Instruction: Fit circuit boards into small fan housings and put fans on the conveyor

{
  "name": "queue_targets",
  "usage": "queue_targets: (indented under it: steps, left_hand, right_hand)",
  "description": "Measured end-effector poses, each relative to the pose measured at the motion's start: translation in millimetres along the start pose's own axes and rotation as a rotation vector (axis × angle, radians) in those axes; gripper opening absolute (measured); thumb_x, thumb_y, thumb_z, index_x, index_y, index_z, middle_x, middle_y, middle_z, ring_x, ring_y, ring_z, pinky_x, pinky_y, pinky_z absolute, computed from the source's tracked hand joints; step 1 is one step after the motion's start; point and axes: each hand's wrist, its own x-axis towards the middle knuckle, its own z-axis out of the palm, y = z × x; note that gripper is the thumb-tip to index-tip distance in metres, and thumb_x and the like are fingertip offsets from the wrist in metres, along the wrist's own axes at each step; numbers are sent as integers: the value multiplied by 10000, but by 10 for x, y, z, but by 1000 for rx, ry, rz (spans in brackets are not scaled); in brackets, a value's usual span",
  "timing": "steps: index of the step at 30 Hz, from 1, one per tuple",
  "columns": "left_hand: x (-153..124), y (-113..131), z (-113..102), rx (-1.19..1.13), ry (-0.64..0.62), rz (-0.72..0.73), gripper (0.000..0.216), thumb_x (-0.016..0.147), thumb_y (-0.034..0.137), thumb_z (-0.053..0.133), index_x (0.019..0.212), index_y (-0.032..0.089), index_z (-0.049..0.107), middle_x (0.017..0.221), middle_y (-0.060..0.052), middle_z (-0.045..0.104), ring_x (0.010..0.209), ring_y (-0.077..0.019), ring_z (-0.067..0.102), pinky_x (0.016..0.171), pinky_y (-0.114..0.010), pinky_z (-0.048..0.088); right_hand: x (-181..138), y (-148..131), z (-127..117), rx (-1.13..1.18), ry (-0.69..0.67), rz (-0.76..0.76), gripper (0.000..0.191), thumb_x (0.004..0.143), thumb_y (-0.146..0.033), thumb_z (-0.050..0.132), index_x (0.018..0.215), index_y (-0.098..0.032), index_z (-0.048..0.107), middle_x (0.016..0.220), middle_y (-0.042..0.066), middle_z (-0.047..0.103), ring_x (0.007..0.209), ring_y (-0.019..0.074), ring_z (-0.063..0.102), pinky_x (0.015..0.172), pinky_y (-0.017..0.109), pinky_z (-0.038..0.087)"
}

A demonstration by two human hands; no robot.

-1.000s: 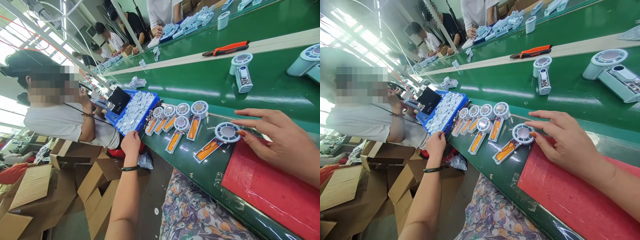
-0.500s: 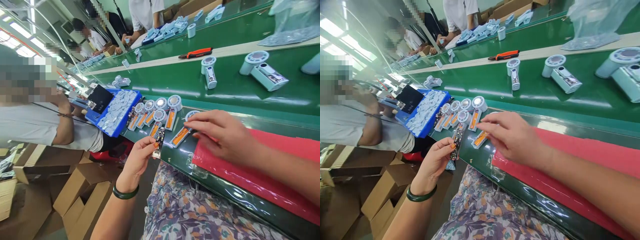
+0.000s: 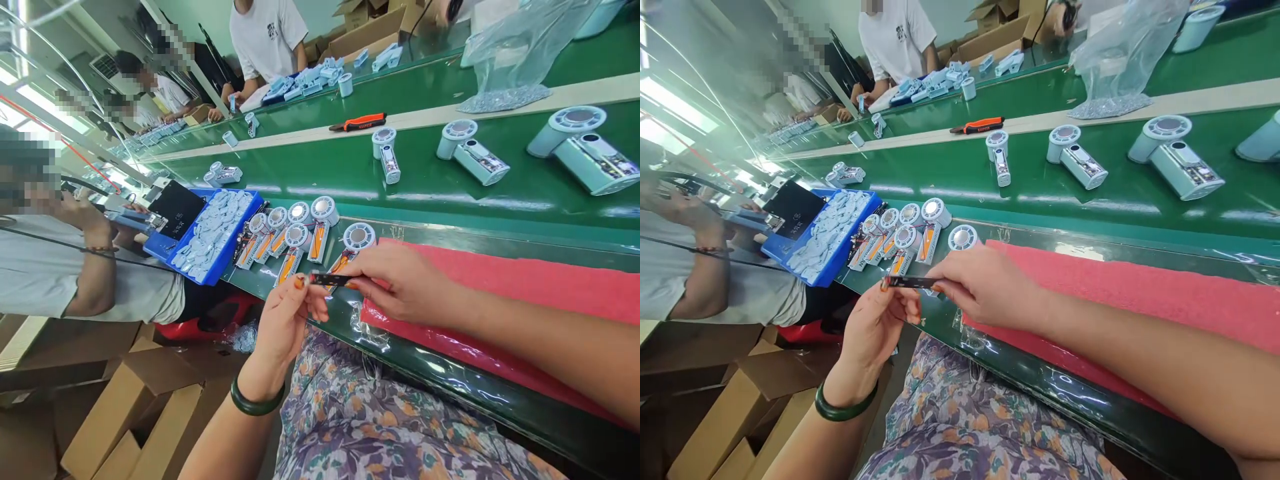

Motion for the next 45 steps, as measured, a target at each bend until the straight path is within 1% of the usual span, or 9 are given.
queue_targets:
  steps: [3,6,9,13,16,19,24,31,45]
  left_hand:
    - [-30,-51,-21,-3,128,200,373,780,537,848,864,180,779,707,-29,708,614,-126,630,587,-228,493]
    - [-77,-115,6,-68,107,231,446,735,502,898,1072,228,795,953,-65,785,813,-174,708,800,-301,575]
    - [-111,-182,74,-158,35,180,544,747,509,888,1211,255,760,1084,-92,790,989,-240,733,953,-394,575]
    - [-102,-237,158,-221,33,105,567,750,519,879,1231,256,734,1070,-95,792,994,-269,745,861,-396,619]
    - [-69,-235,171,-214,62,93,545,749,526,877,1205,263,733,998,-73,794,960,-262,749,814,-379,630]
    - [-38,-211,116,-218,108,146,471,775,484,871,1176,274,740,932,-44,790,911,-217,746,821,-336,619]
    - [-22,-215,-53,-129,148,145,440,814,420,852,1206,258,735,884,-37,779,802,-154,718,707,-231,580]
    - [-11,-280,-169,-88,186,114,447,821,444,836,1206,242,733,881,-45,773,726,-141,691,687,-236,567]
    - [-38,-382,-270,57,136,46,361,835,381,811,1152,215,758,1204,-100,758,745,-138,696,752,-267,579]
  right_hand:
    - [26,-115,23,496,-137,325,230,1011,-376,532,991,-201,680,852,25,704,732,138,609,660,282,464]
    - [35,-190,64,822,-250,446,323,948,-521,633,936,-198,632,812,11,676,682,125,595,639,271,492]
    - [22,-208,133,956,-289,504,355,905,-539,699,901,-196,607,820,7,681,659,107,588,632,257,510]
    - [-14,-198,250,960,-270,451,248,950,-437,647,939,-191,613,828,3,683,656,103,604,633,257,531]
    - [-17,-188,252,855,-256,418,186,995,-350,540,995,-189,633,852,8,697,639,107,625,597,252,523]
    - [22,-117,76,435,-209,327,168,982,-299,549,1005,-203,685,874,23,737,683,138,654,607,273,511]
    - [98,197,-286,-313,177,137,180,983,-248,556,1026,-220,729,1050,87,738,982,232,679,825,388,547]
    - [37,391,-73,-439,111,14,180,969,-214,609,1131,-231,686,1433,126,599,1323,314,540,1071,571,483]
    - [210,313,151,-655,-7,-17,146,975,-238,614,1049,-252,740,1425,111,623,1430,361,448,1132,604,398]
